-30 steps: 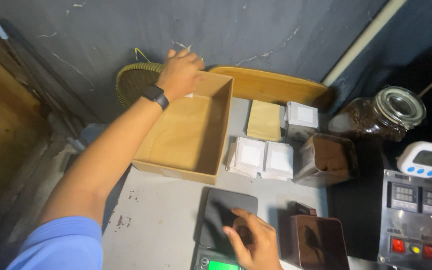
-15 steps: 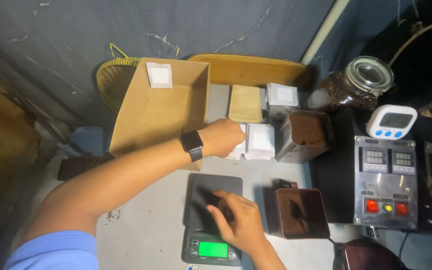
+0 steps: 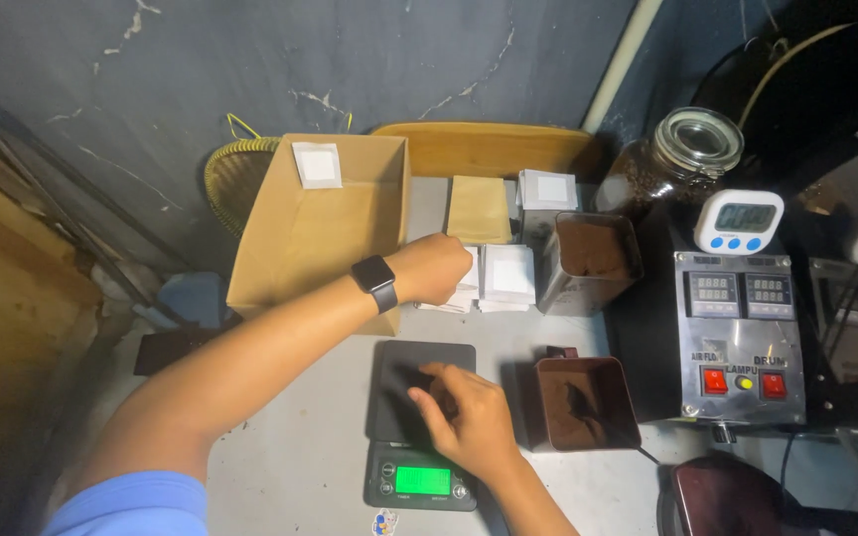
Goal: Weighing small packets of ground coffee on a digital scale and packing them into a cardboard box.
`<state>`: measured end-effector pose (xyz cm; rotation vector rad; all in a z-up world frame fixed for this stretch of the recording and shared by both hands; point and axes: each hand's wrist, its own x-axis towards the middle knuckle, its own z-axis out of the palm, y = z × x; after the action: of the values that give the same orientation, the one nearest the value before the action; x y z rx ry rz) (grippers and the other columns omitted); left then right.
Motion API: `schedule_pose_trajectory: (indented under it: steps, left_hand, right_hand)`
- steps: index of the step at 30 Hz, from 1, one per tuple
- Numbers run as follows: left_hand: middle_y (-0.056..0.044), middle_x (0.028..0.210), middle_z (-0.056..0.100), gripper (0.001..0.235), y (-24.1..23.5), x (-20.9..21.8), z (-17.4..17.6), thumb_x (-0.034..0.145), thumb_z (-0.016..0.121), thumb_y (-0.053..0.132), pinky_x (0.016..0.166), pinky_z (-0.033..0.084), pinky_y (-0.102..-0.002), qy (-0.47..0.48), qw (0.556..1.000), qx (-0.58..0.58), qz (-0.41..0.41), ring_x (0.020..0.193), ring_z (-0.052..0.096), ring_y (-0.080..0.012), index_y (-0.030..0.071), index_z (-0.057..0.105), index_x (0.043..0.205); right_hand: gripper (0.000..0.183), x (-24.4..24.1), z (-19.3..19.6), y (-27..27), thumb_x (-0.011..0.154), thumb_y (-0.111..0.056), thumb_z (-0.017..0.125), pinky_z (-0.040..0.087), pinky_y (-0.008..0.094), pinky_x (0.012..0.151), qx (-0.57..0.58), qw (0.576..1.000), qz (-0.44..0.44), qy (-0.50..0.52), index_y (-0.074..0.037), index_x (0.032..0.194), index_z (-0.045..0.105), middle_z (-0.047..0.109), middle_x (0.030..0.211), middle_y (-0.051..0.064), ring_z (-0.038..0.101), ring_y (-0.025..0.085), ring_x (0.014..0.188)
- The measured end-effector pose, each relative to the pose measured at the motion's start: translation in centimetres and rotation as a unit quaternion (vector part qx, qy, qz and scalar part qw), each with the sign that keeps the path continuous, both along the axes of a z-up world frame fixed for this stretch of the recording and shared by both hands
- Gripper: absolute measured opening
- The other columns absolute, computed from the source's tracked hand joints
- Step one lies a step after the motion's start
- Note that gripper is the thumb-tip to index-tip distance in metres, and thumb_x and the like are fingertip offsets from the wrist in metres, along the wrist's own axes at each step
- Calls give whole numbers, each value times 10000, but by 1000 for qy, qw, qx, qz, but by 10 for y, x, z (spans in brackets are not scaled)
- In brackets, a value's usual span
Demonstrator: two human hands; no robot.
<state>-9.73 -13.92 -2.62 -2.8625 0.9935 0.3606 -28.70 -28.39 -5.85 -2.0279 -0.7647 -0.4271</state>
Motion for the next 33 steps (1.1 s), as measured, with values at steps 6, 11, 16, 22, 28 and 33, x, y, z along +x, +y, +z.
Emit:
schedule_pose_trajectory:
  steps: [6, 11, 16, 22, 28, 33]
  left_hand:
    - [-105, 499, 431, 228, 13, -19, 12, 686, 472, -43, 449, 337, -436, -52, 995, -70, 37, 478, 419, -285, 73, 384, 510]
    - [-147, 549, 615, 223, 9, -98, 68, 762, 492, 51, 570, 434, -471, -108, 933, -339, 62, 530, 562, -377, 66, 546, 546]
    - [-21, 786, 790, 134, 5, -152, 70, 810, 626, 116, 682, 597, -293, 8, 875, -455, 168, 727, 762, -157, 108, 747, 754]
    - [-34, 775, 767, 110, 10, -169, 44, 907, 698, 104, 653, 595, -226, 160, 741, -607, 238, 694, 712, -92, 42, 773, 856]
    - [-31, 818, 735, 111, 18, -168, 13, 942, 693, 110, 671, 582, -243, 161, 702, -659, 216, 669, 686, -122, 34, 757, 894]
    - [-72, 732, 779, 75, 21, -168, -7, 909, 742, 77, 633, 602, -273, 91, 698, -675, 224, 713, 732, -120, 54, 796, 956]
  right_hand:
    - [228, 3, -5, -3, 929, -326, 702, 488, 246, 546, 78, 988, -74, 114, -126, 1038, 709, 700, 697, -49, 593, 88, 520]
    - [348, 6, 4, 0, 923, -216, 663, 651, 266, 537, 294, 902, -111, 295, -39, 1222, 690, 811, 1086, 140, 746, 139, 822]
    - [429, 4, 11, 1, 938, -171, 650, 638, 314, 811, 339, 894, -63, 286, 1, 1330, 632, 751, 1261, 152, 767, 220, 1078]
    - [352, 2, 3, 0, 928, -170, 702, 613, 274, 792, 297, 911, -63, 280, -31, 1250, 722, 791, 953, 63, 709, 129, 796]
    - [298, 1, 5, -3, 970, -266, 633, 485, 232, 721, 214, 931, -87, 283, -96, 1162, 784, 670, 710, -14, 598, 77, 683]
    - [250, 1, 7, 2, 1009, -125, 586, 576, 356, 673, 233, 928, -118, 267, -48, 1100, 806, 752, 657, 119, 643, 125, 685]
